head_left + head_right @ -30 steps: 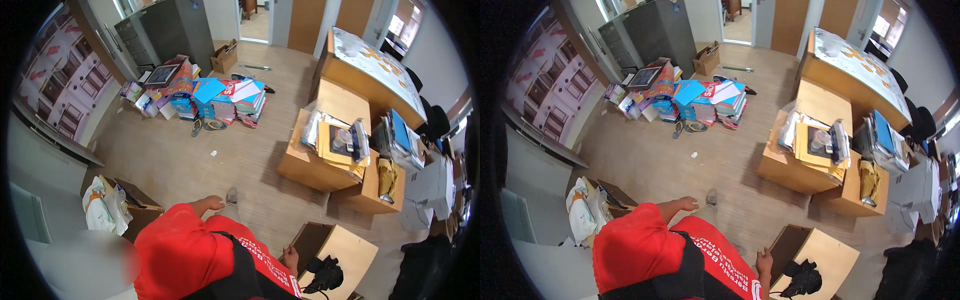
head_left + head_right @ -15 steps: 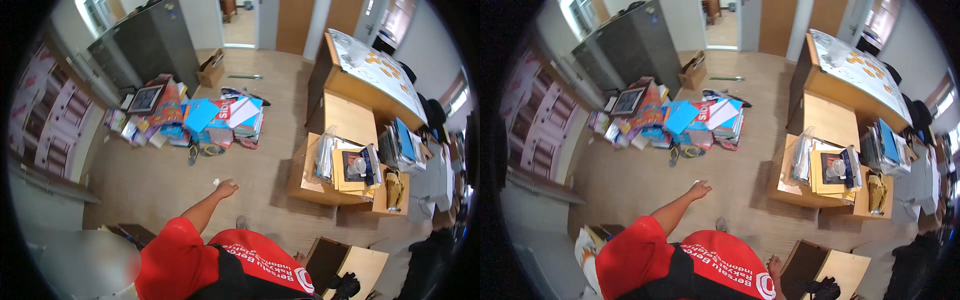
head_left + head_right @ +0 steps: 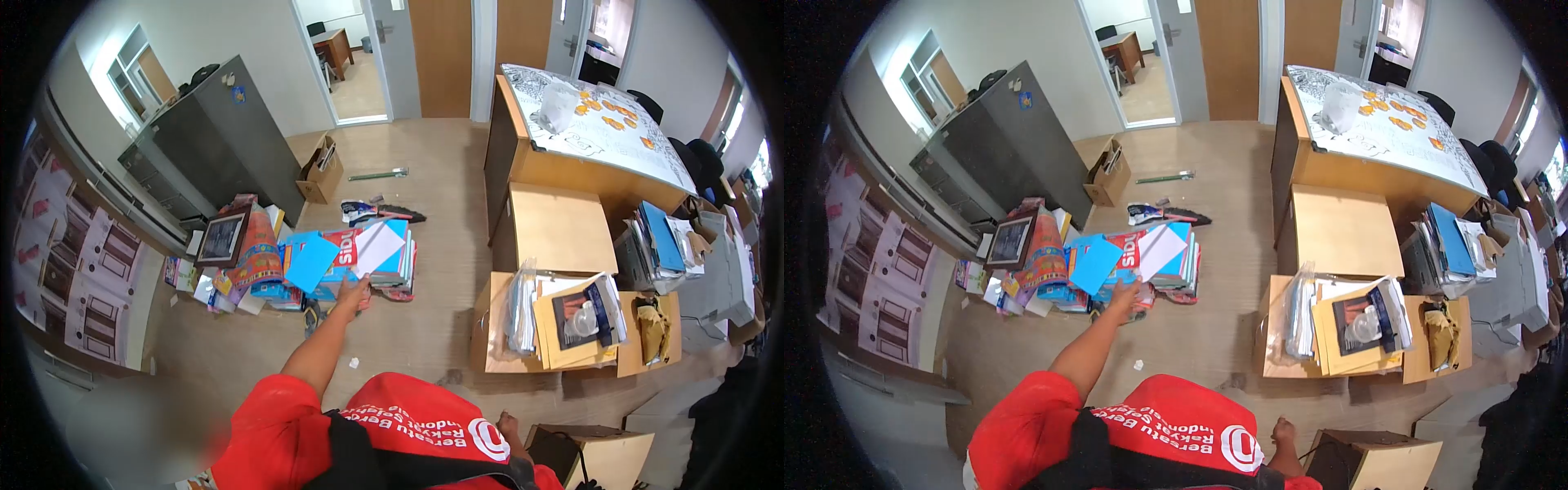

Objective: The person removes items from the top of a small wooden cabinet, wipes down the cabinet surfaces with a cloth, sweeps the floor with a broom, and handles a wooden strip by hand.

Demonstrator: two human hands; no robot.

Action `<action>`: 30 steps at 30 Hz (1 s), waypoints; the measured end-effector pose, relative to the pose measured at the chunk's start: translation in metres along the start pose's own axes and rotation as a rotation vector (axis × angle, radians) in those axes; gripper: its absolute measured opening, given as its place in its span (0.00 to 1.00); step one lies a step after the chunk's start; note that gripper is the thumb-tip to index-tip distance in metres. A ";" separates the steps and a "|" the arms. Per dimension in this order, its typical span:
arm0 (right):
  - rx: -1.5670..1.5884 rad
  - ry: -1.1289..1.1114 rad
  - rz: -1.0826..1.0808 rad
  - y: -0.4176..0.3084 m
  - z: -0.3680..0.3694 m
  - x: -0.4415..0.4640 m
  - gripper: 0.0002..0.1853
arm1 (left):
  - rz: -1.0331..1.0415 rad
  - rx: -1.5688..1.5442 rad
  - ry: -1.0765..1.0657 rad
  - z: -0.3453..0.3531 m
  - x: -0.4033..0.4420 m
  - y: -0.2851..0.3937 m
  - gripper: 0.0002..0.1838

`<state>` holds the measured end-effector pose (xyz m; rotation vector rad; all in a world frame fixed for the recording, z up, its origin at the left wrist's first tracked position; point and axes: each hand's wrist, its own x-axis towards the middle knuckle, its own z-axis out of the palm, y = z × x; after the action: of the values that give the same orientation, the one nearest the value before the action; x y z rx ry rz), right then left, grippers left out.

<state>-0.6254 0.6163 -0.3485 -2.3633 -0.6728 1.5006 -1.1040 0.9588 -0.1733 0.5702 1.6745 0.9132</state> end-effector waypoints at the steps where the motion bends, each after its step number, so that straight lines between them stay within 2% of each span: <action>1: 0.010 0.004 0.002 -0.014 0.004 0.010 0.32 | 0.042 -0.049 -0.016 -0.002 0.013 0.009 0.62; 2: 0.098 -0.049 -0.005 -0.028 0.011 0.019 0.33 | 0.044 -0.040 -0.031 -0.003 0.026 0.018 0.62; 4: 0.205 -0.081 0.007 -0.058 0.017 0.031 0.35 | 0.007 -0.223 0.054 0.000 0.052 0.034 0.63; 7: 0.226 -0.102 -0.023 -0.103 0.016 0.037 0.37 | 0.017 -0.049 0.058 0.008 0.098 0.041 0.64; 9: 0.195 -0.141 -0.057 -0.122 0.018 0.031 0.44 | -0.018 -0.051 0.002 0.012 0.129 0.044 0.65; 13: 0.376 0.113 0.065 -0.120 0.058 0.005 0.39 | -0.105 0.015 -0.036 0.020 0.244 0.021 0.64; 14: 0.310 0.231 0.031 -0.098 0.076 0.009 0.35 | -0.087 0.017 0.013 0.030 0.249 0.033 0.61; 15: 0.225 0.339 0.007 -0.083 0.099 0.002 0.34 | -0.141 0.048 -0.010 0.025 0.294 0.026 0.58; 16: 0.259 0.369 0.055 -0.077 0.128 -0.017 0.34 | -0.152 0.093 -0.057 0.036 0.294 0.042 0.58; 18: 0.235 0.504 0.246 -0.075 0.179 -0.047 0.31 | -0.045 0.136 0.032 0.050 0.258 0.092 0.55; 20: 0.322 0.491 0.289 -0.087 0.235 -0.074 0.31 | -0.033 0.203 -0.108 0.051 0.323 0.094 0.52; 22: 0.415 0.482 0.335 -0.107 0.279 -0.107 0.31 | 0.180 0.325 0.029 0.066 0.336 0.116 0.47; 23: 0.399 0.476 0.333 -0.126 0.297 -0.122 0.31 | 0.538 0.526 0.060 0.065 0.403 0.101 0.44; 24: 0.381 0.467 0.325 -0.139 0.313 -0.134 0.32 | 0.544 0.540 0.025 0.076 0.390 0.116 0.44; 26: 0.406 0.467 0.319 -0.155 0.336 -0.147 0.33 | 0.489 0.468 0.047 0.104 0.325 0.183 0.41; 29: 0.401 0.544 0.236 -0.167 0.357 -0.155 0.32 | 0.752 0.193 -0.076 0.139 0.339 0.219 0.35; 30: 0.377 0.605 0.214 -0.166 0.358 -0.158 0.32 | 0.767 0.191 -0.102 0.147 0.344 0.228 0.35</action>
<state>-1.0451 0.6686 -0.3053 -2.4341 0.0082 0.7947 -1.0827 1.3949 -0.2067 1.4236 1.4605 1.2319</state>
